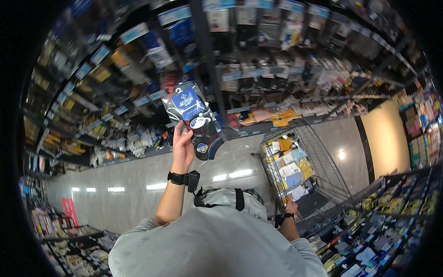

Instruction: The person is examining and selecting different pairs of socks from a shelf and placing them in a shopping cart.

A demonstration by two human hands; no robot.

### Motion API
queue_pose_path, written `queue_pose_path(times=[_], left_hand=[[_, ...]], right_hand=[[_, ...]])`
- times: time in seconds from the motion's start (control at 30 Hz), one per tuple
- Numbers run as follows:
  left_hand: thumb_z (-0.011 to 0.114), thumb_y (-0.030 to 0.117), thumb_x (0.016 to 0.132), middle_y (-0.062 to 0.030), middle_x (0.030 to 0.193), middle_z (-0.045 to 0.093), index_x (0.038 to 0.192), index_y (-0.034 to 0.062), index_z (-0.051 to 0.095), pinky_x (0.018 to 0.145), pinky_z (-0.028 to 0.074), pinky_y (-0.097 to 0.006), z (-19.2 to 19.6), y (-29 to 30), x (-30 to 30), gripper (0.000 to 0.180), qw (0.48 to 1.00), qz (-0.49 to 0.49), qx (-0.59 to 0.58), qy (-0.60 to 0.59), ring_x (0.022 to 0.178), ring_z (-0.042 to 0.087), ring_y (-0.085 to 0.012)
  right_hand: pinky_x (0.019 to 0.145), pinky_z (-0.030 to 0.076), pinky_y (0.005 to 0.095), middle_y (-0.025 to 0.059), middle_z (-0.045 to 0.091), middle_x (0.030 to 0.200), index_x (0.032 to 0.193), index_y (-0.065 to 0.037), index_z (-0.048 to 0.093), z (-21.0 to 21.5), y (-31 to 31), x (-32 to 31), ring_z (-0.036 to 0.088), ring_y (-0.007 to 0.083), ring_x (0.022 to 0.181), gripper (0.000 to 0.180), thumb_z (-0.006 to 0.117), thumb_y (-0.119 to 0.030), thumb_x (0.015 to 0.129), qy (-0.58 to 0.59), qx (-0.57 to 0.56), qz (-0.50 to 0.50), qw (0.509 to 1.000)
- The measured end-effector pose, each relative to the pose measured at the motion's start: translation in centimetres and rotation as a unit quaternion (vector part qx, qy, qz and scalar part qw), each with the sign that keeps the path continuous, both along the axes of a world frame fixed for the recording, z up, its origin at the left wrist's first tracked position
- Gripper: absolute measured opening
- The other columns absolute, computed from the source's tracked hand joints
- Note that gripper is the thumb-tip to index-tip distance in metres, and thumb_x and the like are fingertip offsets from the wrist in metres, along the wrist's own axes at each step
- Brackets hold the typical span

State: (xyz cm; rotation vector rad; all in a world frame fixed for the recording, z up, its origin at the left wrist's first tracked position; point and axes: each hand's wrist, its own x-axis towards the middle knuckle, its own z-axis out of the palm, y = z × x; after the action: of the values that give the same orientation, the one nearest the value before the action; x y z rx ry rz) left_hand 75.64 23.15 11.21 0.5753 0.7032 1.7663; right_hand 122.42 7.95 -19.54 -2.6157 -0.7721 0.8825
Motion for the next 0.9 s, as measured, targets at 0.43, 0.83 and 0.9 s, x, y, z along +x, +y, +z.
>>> queue_pose_path(times=[0.43,0.83,0.9], left_hand=[[0.054,-0.006,0.083,-0.0105,0.114,0.058,0.124,0.0028,0.042,0.094,0.039,-0.028,1.2,7.9,21.5,0.044,0.983,-0.182,-0.032,0.02,0.106,0.054,-0.0173],[0.057,-0.005,0.082,-0.0058,0.111,0.055,0.124,0.0062,0.043,0.093,0.04,-0.028,0.2,18.1,29.5,0.046,0.966,-0.239,-0.075,-0.057,0.103,0.052,-0.0152],[0.056,-0.005,0.082,-0.0055,0.112,0.054,0.125,0.0071,0.042,0.093,0.041,-0.03,0.0,20.3,30.2,0.046,0.96,-0.249,-0.104,-0.071,0.101,0.052,-0.016]], right_hand=[[0.106,0.01,0.0595,0.0089,0.067,0.107,0.104,-0.02,0.071,5.1,4.5,8.8,0.05,0.0306,0.116,0.063,0.053,-0.072,0.073,-0.01,-0.085,0.032,0.996],[0.104,0.017,0.0538,0.0104,0.065,0.111,0.11,-0.022,0.069,5.7,9.6,14.8,0.05,0.0323,0.115,0.073,0.046,-0.079,0.071,-0.031,-0.119,0.027,0.992],[0.102,0.019,0.0555,0.0115,0.064,0.114,0.107,-0.02,0.07,6.4,10.9,15.6,0.052,0.0306,0.115,0.071,0.052,-0.078,0.069,-0.02,-0.112,0.006,0.994]])
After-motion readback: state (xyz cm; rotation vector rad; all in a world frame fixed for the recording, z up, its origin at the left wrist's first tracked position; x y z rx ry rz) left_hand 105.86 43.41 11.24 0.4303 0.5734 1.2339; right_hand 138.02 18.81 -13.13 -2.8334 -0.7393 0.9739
